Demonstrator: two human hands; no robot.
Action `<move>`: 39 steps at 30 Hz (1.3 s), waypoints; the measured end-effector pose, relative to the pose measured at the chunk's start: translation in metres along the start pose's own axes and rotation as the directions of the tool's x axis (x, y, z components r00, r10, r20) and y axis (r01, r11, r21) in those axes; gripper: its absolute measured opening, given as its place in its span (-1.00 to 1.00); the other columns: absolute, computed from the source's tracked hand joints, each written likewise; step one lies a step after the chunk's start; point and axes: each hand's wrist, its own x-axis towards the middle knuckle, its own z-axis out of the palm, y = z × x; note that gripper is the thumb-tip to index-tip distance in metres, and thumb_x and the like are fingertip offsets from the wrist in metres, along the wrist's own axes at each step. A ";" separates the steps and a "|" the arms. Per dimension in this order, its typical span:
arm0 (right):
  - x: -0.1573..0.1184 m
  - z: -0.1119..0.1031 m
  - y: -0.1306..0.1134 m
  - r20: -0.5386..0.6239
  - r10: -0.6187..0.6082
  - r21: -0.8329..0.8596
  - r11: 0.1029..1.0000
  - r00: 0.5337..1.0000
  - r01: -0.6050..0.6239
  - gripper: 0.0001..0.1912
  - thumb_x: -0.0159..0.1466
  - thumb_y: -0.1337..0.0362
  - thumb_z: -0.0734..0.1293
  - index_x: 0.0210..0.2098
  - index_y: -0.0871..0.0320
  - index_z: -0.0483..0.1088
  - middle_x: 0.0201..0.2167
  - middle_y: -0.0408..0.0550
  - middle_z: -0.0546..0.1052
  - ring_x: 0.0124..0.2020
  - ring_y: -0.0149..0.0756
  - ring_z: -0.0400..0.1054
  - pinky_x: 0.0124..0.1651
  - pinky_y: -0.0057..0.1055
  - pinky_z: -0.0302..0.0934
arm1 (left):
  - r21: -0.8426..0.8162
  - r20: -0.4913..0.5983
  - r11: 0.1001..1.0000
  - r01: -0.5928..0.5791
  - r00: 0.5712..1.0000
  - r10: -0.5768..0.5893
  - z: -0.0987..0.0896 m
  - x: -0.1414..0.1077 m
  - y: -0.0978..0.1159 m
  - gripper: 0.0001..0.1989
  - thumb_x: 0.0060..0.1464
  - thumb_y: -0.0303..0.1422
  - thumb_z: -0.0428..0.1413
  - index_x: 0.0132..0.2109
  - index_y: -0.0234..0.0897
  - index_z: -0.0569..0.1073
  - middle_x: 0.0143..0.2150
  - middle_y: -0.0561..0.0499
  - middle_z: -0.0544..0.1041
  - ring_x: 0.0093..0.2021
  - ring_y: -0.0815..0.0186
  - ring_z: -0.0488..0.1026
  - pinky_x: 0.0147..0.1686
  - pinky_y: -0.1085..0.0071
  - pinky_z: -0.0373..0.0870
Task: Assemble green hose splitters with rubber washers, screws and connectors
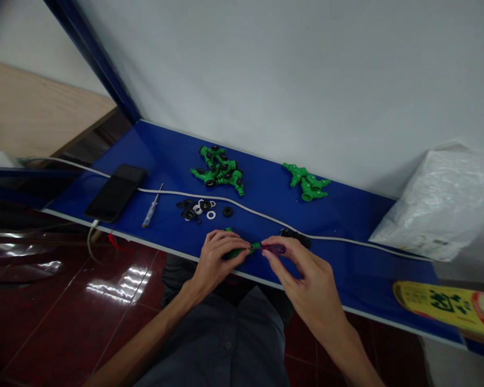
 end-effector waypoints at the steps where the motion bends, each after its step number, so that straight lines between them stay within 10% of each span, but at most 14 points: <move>1: 0.002 -0.002 -0.001 0.022 -0.049 -0.059 0.997 0.999 0.050 -0.85 0.39 0.16 0.38 -0.11 0.06 0.50 -0.20 -0.09 0.66 -0.26 -0.29 0.61 -0.13 -0.44 0.52 | 0.001 -0.001 1.000 0.003 1.000 -0.003 0.000 0.000 0.000 -0.90 0.20 -0.35 0.31 -0.13 -0.07 0.64 -0.12 0.12 0.72 -0.01 0.23 0.57 0.12 0.15 0.27; 7: 0.027 -0.014 -0.015 0.327 -0.212 -0.360 0.873 0.921 0.329 -0.85 0.47 0.23 0.23 -0.12 0.07 0.43 -0.23 -0.05 0.61 -0.30 -0.25 0.56 -0.19 -0.36 0.45 | -0.005 -0.025 1.000 -0.015 1.000 0.015 0.001 0.000 0.001 -0.89 0.17 -0.38 0.33 -0.14 -0.07 0.64 -0.14 0.13 0.72 -0.03 0.24 0.58 0.09 0.16 0.27; 15: 0.031 -0.019 -0.020 0.544 -0.448 -0.445 0.563 0.710 0.696 -0.34 0.21 0.58 0.19 0.29 0.19 0.22 0.25 0.19 0.45 0.25 0.04 0.38 0.21 -0.07 0.35 | 0.026 -0.021 0.999 -0.021 1.000 0.021 0.000 0.002 0.001 -0.92 0.21 -0.37 0.28 -0.15 -0.10 0.63 -0.12 0.06 0.73 -0.03 0.18 0.59 0.11 0.08 0.26; 29: 0.038 0.005 0.013 0.489 -0.392 -0.374 0.713 0.779 0.593 -0.58 0.31 0.45 0.33 0.12 -0.02 0.41 0.04 0.03 0.56 0.01 -0.07 0.53 0.08 -0.22 0.37 | 0.067 -0.011 0.998 -0.008 1.000 0.009 0.000 0.001 0.002 -0.90 0.19 -0.38 0.30 -0.14 -0.10 0.64 -0.14 0.05 0.73 -0.04 0.15 0.58 0.10 0.06 0.30; 39: 0.043 0.013 0.013 0.615 -0.329 -0.489 0.554 0.717 0.674 -0.47 0.19 0.55 0.30 0.10 0.02 0.36 0.08 0.10 0.52 -0.02 -0.01 0.49 -0.03 -0.19 0.36 | 0.102 0.010 0.994 -0.031 1.000 0.030 0.002 0.000 -0.002 -0.90 0.20 -0.33 0.30 -0.12 -0.10 0.64 -0.05 0.00 0.71 0.03 0.14 0.57 0.14 0.06 0.30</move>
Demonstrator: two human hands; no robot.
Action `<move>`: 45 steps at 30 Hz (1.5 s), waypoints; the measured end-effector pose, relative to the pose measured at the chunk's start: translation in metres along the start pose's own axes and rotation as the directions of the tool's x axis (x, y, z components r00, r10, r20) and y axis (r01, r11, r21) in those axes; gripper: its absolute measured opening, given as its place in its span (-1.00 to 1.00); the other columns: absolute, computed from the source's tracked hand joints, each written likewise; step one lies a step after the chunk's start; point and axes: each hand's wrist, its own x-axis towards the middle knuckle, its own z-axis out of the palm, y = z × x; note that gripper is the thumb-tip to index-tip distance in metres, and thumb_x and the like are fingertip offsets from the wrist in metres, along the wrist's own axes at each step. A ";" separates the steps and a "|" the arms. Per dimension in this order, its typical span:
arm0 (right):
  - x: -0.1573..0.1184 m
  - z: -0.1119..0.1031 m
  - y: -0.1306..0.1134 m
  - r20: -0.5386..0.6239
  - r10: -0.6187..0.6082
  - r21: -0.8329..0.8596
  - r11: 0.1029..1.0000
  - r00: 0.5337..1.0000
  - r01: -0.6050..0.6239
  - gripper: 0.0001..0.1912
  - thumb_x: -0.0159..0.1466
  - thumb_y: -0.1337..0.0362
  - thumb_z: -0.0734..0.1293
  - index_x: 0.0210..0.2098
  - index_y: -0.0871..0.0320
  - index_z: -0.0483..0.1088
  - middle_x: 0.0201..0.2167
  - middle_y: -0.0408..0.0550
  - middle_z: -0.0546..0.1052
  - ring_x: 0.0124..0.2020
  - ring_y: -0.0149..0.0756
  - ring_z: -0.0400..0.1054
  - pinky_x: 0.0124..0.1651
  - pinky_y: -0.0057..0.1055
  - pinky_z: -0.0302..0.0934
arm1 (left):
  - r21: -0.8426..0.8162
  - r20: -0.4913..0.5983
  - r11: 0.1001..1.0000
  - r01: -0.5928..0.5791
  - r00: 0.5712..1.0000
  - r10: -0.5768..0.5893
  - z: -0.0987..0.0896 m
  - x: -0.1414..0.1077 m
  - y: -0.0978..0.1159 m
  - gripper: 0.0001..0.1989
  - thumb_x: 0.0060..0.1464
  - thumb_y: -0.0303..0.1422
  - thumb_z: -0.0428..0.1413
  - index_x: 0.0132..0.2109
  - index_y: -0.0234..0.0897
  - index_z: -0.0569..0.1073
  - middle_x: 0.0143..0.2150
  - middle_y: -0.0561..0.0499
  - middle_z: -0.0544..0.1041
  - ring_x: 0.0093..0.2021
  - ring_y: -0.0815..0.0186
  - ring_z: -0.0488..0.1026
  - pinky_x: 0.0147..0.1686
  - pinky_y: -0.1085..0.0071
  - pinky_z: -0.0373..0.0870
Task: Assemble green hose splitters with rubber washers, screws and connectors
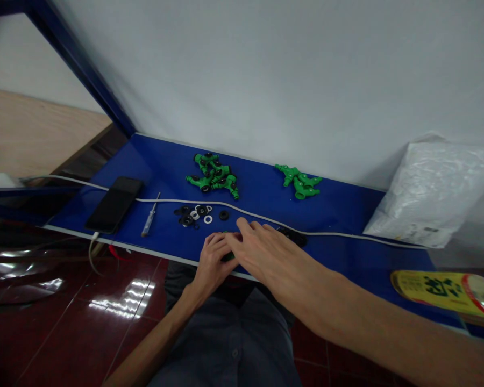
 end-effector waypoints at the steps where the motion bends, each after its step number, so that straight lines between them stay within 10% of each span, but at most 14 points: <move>1: 0.002 0.000 0.000 0.018 -0.009 -0.023 1.000 1.000 0.009 -0.46 0.17 0.56 0.30 0.10 0.04 0.36 0.04 0.10 0.52 -0.07 -0.02 0.50 -0.09 -0.20 0.35 | 0.003 0.007 1.000 -0.009 1.000 0.009 0.000 0.000 -0.001 -0.88 0.20 -0.32 0.30 -0.10 -0.10 0.64 -0.03 0.00 0.71 0.04 0.13 0.57 0.15 0.06 0.30; 6: 0.010 -0.015 -0.006 0.069 0.019 -0.162 0.987 0.997 -0.008 -0.69 0.18 0.50 0.34 -0.09 0.16 0.38 -0.06 0.16 0.51 -0.12 -0.05 0.47 -0.13 -0.22 0.34 | -0.011 0.021 1.000 -0.014 1.000 0.014 0.000 0.000 -0.003 -0.82 0.17 -0.27 0.32 -0.07 -0.09 0.64 -0.04 0.01 0.70 0.06 0.16 0.56 0.18 0.10 0.28; 13: 0.014 -0.045 -0.021 0.153 0.030 -0.227 0.974 0.988 0.006 -0.52 0.07 0.57 0.39 -0.03 0.17 0.35 -0.13 0.07 0.52 -0.24 -0.19 0.47 -0.20 -0.34 0.36 | -0.014 0.016 0.999 -0.030 0.999 0.030 0.001 -0.001 -0.002 -0.79 0.16 -0.28 0.33 -0.04 -0.12 0.62 -0.03 0.00 0.69 0.10 0.15 0.54 0.18 0.11 0.27; 23: -0.001 -0.042 -0.023 0.061 -0.019 -0.256 0.966 0.998 0.034 -0.48 0.21 0.59 0.23 0.14 0.19 0.34 0.12 0.15 0.49 0.11 -0.09 0.43 0.10 -0.24 0.35 | -0.004 0.020 1.000 -0.017 1.000 0.017 0.002 -0.001 -0.002 -0.79 0.16 -0.29 0.33 -0.05 -0.12 0.62 -0.01 -0.01 0.69 0.09 0.15 0.54 0.22 0.09 0.23; 30: 0.009 -0.059 -0.022 0.128 0.018 -0.276 0.961 0.992 0.019 -0.64 0.21 0.59 0.25 -0.05 0.20 0.43 -0.13 0.12 0.56 -0.16 -0.13 0.49 -0.12 -0.30 0.37 | -0.003 0.029 1.000 -0.002 1.000 0.003 0.003 -0.002 -0.003 -0.81 0.17 -0.28 0.32 -0.05 -0.09 0.63 -0.03 0.01 0.69 0.09 0.16 0.54 0.22 0.10 0.24; 39: 0.001 -0.034 -0.027 0.092 0.076 -0.336 0.941 0.993 -0.041 -0.69 0.23 0.55 0.23 -0.07 0.24 0.43 -0.07 0.18 0.53 -0.06 -0.06 0.47 -0.01 -0.20 0.39 | -0.012 0.011 1.000 -0.021 1.000 0.021 0.002 -0.001 -0.003 -0.79 0.15 -0.28 0.34 -0.06 -0.12 0.63 -0.08 0.03 0.70 0.06 0.16 0.56 0.19 0.11 0.27; 45: -0.020 -0.044 -0.024 -0.083 -0.141 -0.301 0.947 0.986 0.110 -0.32 0.14 0.58 0.11 0.26 0.31 0.27 0.30 0.21 0.33 0.34 0.03 0.22 0.27 -0.08 0.25 | -0.005 0.010 0.999 -0.032 0.999 0.032 0.001 0.001 -0.001 -0.81 0.12 -0.37 0.35 -0.09 -0.16 0.62 -0.08 0.00 0.71 0.05 0.14 0.57 0.19 0.08 0.28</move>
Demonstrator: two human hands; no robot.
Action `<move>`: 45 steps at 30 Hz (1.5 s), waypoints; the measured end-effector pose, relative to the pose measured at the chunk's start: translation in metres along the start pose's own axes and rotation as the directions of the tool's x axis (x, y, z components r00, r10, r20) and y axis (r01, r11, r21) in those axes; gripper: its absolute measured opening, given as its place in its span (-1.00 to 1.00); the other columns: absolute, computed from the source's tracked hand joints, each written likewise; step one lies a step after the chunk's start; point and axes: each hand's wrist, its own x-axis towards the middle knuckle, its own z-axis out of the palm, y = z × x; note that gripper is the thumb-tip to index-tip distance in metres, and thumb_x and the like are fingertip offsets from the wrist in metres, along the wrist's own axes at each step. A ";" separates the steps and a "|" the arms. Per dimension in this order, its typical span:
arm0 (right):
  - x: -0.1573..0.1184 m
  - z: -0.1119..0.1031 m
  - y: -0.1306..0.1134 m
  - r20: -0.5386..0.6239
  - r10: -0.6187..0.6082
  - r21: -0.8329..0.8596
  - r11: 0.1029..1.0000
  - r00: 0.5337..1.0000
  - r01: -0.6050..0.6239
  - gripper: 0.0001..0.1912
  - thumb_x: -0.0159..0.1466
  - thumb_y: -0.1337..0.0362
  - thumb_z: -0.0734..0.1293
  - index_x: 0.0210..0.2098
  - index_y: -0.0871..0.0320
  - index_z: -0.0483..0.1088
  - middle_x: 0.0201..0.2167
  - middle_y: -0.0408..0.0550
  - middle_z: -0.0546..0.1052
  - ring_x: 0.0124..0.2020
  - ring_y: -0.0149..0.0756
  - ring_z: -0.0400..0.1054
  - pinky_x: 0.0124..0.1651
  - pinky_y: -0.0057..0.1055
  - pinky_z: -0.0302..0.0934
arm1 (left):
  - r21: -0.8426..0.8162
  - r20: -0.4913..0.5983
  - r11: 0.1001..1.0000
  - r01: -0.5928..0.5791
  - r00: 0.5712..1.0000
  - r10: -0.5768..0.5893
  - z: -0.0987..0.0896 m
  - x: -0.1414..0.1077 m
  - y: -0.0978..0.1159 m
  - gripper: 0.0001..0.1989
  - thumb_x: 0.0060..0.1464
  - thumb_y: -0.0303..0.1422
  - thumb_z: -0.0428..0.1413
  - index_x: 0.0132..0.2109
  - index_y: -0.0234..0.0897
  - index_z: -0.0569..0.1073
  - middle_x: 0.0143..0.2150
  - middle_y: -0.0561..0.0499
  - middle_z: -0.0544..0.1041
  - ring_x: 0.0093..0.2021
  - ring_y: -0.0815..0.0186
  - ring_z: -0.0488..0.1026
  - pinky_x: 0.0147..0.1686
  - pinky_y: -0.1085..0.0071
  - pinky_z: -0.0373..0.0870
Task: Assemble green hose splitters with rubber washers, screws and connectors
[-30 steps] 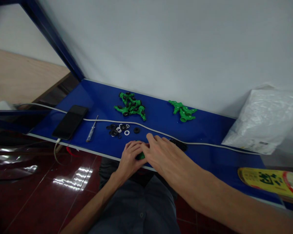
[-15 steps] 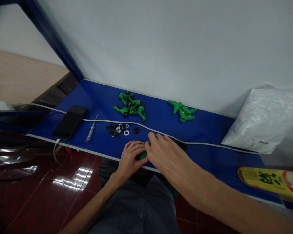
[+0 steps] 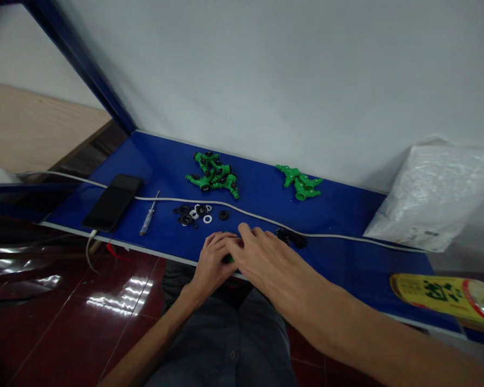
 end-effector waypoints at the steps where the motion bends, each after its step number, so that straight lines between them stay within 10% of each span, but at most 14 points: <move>1: 0.000 0.001 -0.001 0.010 0.015 0.009 1.000 1.000 -0.015 -0.33 0.15 0.57 0.12 0.26 0.31 0.26 0.30 0.23 0.32 0.33 0.03 0.22 0.26 -0.08 0.25 | 0.002 0.000 1.000 0.002 1.000 -0.002 0.000 0.000 0.001 -0.82 0.12 -0.39 0.34 -0.10 -0.17 0.62 -0.08 0.00 0.71 0.05 0.14 0.57 0.19 0.07 0.28; 13: 0.028 0.027 0.000 0.226 0.164 0.029 0.984 0.960 -0.175 -0.73 0.25 0.52 0.24 -0.10 0.13 0.35 -0.16 0.03 0.49 -0.24 -0.19 0.43 -0.16 -0.28 0.29 | 0.019 0.025 1.000 0.020 0.999 -0.021 0.000 -0.001 -0.001 -0.81 0.14 -0.33 0.33 -0.07 -0.15 0.63 -0.07 -0.01 0.71 0.08 0.14 0.57 0.21 0.06 0.30; 22: 0.013 0.005 -0.004 0.097 0.089 -0.080 0.993 0.991 -0.081 -0.45 0.19 0.58 0.22 0.17 0.24 0.34 0.21 0.20 0.41 0.22 0.00 0.32 0.19 -0.15 0.27 | 0.020 0.027 1.000 0.013 1.000 -0.014 0.000 0.000 0.000 -0.81 0.16 -0.30 0.33 -0.06 -0.12 0.63 -0.02 0.00 0.70 0.07 0.14 0.56 0.22 0.06 0.27; 28: 0.022 -0.002 0.001 0.231 0.148 -0.119 0.985 0.962 -0.123 -0.67 0.20 0.54 0.25 -0.10 0.25 0.51 -0.05 0.18 0.56 -0.08 -0.06 0.47 -0.03 -0.22 0.39 | -0.009 0.024 1.000 0.029 0.999 -0.029 -0.002 0.000 0.001 -0.82 0.15 -0.29 0.34 -0.08 -0.12 0.63 -0.06 0.02 0.70 0.05 0.18 0.56 0.22 0.09 0.27; 33: 0.013 -0.007 0.003 0.028 0.009 -0.077 0.997 1.000 -0.007 -0.44 0.23 0.58 0.14 0.19 0.26 0.39 0.19 0.21 0.47 0.21 0.02 0.34 0.18 -0.13 0.29 | -0.002 0.037 0.999 0.042 0.998 -0.042 -0.002 0.000 0.001 -0.82 0.16 -0.30 0.33 -0.08 -0.12 0.63 -0.05 0.01 0.70 0.07 0.16 0.56 0.24 0.07 0.26; 39: 0.025 0.002 -0.002 0.186 0.147 -0.112 0.985 0.971 -0.128 -0.69 0.21 0.57 0.21 -0.13 0.26 0.48 -0.13 0.19 0.56 -0.10 -0.04 0.46 -0.06 -0.20 0.37 | -0.010 0.036 0.999 0.038 0.999 -0.038 -0.002 -0.001 0.000 -0.83 0.18 -0.27 0.32 -0.08 -0.11 0.63 -0.05 0.02 0.70 0.08 0.17 0.55 0.25 0.08 0.25; 45: 0.022 0.003 -0.003 0.071 0.076 -0.040 0.997 0.995 -0.073 -0.57 0.21 0.59 0.19 0.02 0.22 0.42 0.00 0.14 0.54 0.00 -0.06 0.44 0.04 -0.18 0.30 | -0.008 0.049 0.999 0.043 0.998 -0.042 -0.002 0.000 0.000 -0.83 0.17 -0.31 0.31 -0.07 -0.12 0.63 -0.06 0.00 0.70 0.08 0.16 0.56 0.25 0.07 0.25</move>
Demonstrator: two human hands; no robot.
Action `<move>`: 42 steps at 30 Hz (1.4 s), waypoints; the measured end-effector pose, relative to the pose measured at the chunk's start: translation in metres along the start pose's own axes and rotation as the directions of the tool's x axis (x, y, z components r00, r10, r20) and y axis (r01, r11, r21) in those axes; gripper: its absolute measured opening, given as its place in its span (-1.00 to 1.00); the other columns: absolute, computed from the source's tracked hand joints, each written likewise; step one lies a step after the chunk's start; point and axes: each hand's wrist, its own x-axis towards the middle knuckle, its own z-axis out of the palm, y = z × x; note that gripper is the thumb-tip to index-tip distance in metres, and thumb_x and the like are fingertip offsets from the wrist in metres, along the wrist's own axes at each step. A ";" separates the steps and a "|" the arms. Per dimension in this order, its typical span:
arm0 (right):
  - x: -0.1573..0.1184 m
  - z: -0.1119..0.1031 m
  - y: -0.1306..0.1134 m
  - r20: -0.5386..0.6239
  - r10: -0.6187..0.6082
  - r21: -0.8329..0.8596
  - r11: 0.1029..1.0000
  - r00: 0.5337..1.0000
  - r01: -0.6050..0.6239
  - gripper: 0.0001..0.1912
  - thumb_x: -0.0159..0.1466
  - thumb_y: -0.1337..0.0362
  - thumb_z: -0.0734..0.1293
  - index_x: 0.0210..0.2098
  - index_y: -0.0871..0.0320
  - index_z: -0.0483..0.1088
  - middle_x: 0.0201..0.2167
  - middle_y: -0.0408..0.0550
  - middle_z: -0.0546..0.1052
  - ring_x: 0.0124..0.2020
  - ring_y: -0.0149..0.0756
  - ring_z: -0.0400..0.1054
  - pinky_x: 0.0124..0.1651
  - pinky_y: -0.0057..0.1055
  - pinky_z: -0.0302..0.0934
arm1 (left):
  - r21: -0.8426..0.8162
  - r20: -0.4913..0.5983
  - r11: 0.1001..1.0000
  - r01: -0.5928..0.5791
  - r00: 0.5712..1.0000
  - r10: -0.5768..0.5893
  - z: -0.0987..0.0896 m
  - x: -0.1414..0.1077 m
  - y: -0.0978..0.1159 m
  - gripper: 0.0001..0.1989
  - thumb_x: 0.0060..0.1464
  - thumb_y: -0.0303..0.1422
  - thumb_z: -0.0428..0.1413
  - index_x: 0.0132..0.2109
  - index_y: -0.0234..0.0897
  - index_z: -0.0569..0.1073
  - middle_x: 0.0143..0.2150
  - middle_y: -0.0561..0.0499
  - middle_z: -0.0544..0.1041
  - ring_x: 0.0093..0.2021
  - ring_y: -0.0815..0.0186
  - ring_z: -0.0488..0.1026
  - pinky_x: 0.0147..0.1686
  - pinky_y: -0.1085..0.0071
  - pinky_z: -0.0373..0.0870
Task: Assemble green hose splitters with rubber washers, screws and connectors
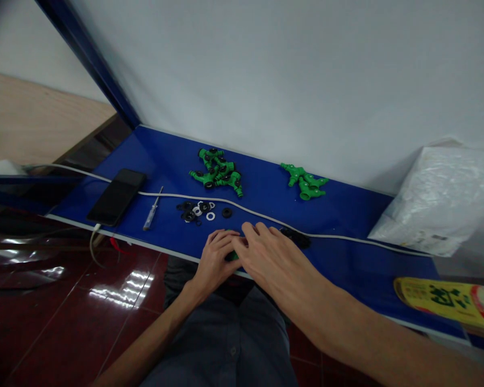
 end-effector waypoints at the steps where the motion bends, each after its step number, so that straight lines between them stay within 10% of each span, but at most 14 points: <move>1: 0.002 0.001 0.000 0.052 0.027 0.020 0.999 0.998 -0.028 -0.62 0.20 0.60 0.20 -0.06 0.21 0.43 -0.09 0.10 0.56 -0.10 -0.09 0.45 -0.03 -0.21 0.31 | -0.001 -0.001 1.000 -0.002 1.000 0.002 0.000 0.000 0.000 -0.85 0.18 -0.32 0.31 -0.08 -0.13 0.63 -0.07 0.01 0.70 0.08 0.16 0.56 0.25 0.07 0.25; 5: 0.013 0.003 0.003 0.215 0.066 0.002 0.998 0.974 -0.068 -0.76 0.22 0.58 0.22 -0.26 0.20 0.43 -0.29 0.07 0.53 -0.22 -0.10 0.44 -0.20 -0.24 0.28 | -0.009 -0.008 1.000 -0.011 1.000 0.011 0.000 0.000 0.001 -0.85 0.19 -0.29 0.30 -0.08 -0.12 0.62 -0.05 0.03 0.70 0.07 0.19 0.56 0.25 0.09 0.23; 11: 0.008 -0.011 0.001 0.104 0.036 0.032 0.999 0.994 -0.040 -0.64 0.26 0.57 0.20 -0.03 0.15 0.41 -0.12 0.04 0.56 -0.14 -0.14 0.43 -0.10 -0.27 0.26 | 0.004 -0.013 1.000 -0.006 1.000 0.006 0.000 0.000 0.002 -0.86 0.19 -0.33 0.29 -0.09 -0.14 0.63 -0.06 0.00 0.71 0.07 0.17 0.56 0.24 0.07 0.26; 18: 0.013 0.008 -0.004 0.218 0.075 0.000 0.997 0.973 -0.077 -0.79 0.23 0.58 0.23 -0.33 0.20 0.43 -0.38 0.02 0.48 -0.29 -0.16 0.37 -0.22 -0.27 0.20 | -0.011 -0.020 1.000 -0.005 1.000 0.005 0.001 0.000 0.001 -0.85 0.19 -0.30 0.30 -0.08 -0.11 0.63 -0.07 0.04 0.70 0.07 0.18 0.56 0.24 0.10 0.24; 24: -0.003 0.007 0.002 0.093 -0.013 0.048 0.999 0.996 0.008 -0.57 0.25 0.58 0.22 0.06 0.19 0.41 0.02 0.12 0.53 0.01 -0.05 0.40 0.04 -0.18 0.25 | 0.001 -0.021 1.000 -0.021 1.000 0.021 0.000 -0.001 0.001 -0.87 0.20 -0.30 0.29 -0.10 -0.14 0.62 -0.08 0.04 0.71 0.07 0.17 0.56 0.24 0.10 0.23; 33: 0.011 -0.007 0.004 0.245 0.095 -0.007 0.995 0.965 -0.097 -0.83 0.24 0.52 0.27 -0.35 0.18 0.46 -0.38 0.06 0.56 -0.28 -0.13 0.42 -0.19 -0.26 0.28 | -0.004 -0.025 1.000 -0.018 1.000 0.018 0.001 0.000 0.000 -0.86 0.19 -0.30 0.31 -0.09 -0.13 0.63 -0.07 0.05 0.71 0.06 0.19 0.56 0.22 0.12 0.24; 39: -0.031 0.007 0.003 -0.091 -0.055 0.013 0.998 0.994 0.056 -0.41 0.24 0.56 0.11 0.25 0.31 0.29 0.30 0.18 0.35 0.31 0.03 0.20 0.32 -0.05 0.08 | 0.011 -0.021 1.000 -0.026 0.999 0.026 0.001 0.001 0.000 -0.83 0.18 -0.30 0.32 -0.07 -0.13 0.62 -0.07 0.02 0.70 0.06 0.18 0.57 0.22 0.11 0.25; 42: -0.023 0.009 0.000 -0.073 -0.037 0.014 0.999 0.997 0.038 -0.47 0.22 0.57 0.12 0.15 0.30 0.37 0.18 0.16 0.46 0.22 -0.01 0.30 0.24 -0.10 0.16 | 0.005 -0.019 1.000 -0.023 1.000 0.023 0.000 0.001 0.001 -0.85 0.19 -0.30 0.31 -0.09 -0.13 0.63 -0.08 0.03 0.71 0.05 0.17 0.57 0.23 0.10 0.26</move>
